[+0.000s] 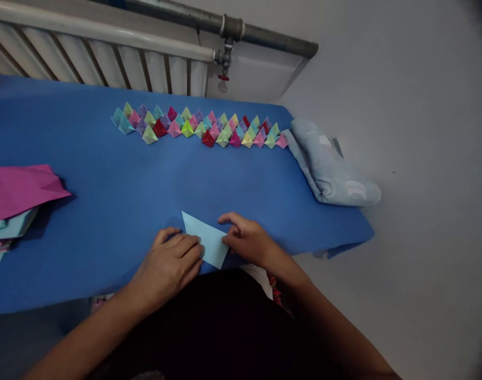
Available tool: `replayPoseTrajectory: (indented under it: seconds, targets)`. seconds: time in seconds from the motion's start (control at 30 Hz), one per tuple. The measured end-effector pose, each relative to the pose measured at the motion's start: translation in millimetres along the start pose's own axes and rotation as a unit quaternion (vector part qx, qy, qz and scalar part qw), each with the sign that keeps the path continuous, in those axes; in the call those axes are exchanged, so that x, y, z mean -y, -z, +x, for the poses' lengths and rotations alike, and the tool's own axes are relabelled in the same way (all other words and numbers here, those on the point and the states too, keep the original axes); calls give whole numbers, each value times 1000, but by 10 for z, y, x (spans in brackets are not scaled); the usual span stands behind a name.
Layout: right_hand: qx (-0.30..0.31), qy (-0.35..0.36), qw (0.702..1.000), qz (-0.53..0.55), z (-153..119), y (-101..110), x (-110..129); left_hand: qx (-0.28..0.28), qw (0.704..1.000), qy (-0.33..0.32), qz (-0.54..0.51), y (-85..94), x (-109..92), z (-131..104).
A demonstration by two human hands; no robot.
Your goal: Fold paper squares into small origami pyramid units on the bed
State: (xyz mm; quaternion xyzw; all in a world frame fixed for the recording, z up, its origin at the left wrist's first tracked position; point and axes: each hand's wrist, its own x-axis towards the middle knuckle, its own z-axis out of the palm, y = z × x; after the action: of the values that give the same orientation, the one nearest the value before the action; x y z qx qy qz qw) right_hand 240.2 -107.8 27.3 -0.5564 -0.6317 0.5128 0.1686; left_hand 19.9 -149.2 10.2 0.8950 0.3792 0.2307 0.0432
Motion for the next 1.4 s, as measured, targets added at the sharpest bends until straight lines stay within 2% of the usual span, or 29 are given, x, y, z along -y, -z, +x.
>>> replayPoseTrajectory:
  seconds: [0.17, 0.27, 0.33, 0.43, 0.53, 0.63, 0.73, 0.83, 1.17, 1.4]
  targets:
    - [27, -46, 997, 55, 76, 40, 64, -19, 999, -4, 41, 5, -81, 28]
    - [24, -36, 999, 32, 68, 74, 62, -27, 997, -18, 69, -23, -87, 12]
    - [-31, 5, 999, -21, 12, 97, 30, -23, 996, -26, 82, -43, -85, -9]
    - [-124, 130, 978, -104, -123, 117, -34, -24, 994, -32, 97, -68, -90, -42]
    - [-105, 256, 947, -166, -224, 91, -107, -32, 994, -32, 102, -83, -102, -62]
    - [-108, 301, 916, -243, -230, 45, -208, -27, 993, -35, 108, -92, -114, -70]
    - [-123, 310, 900, -279, -183, 41, -311, -25, 992, -36, 116, -95, -132, -70]
    - [-117, 313, 901, -276, -150, 72, -365, -17, 992, -22, 120, -91, -158, -55]
    - [-112, 274, 926, -236, -110, 88, -303, -34, 995, 87, 28, -94, -161, 48]
    - [-134, 220, 947, -193, -107, 56, -250, -14, 992, 122, 0, -94, -138, 93]
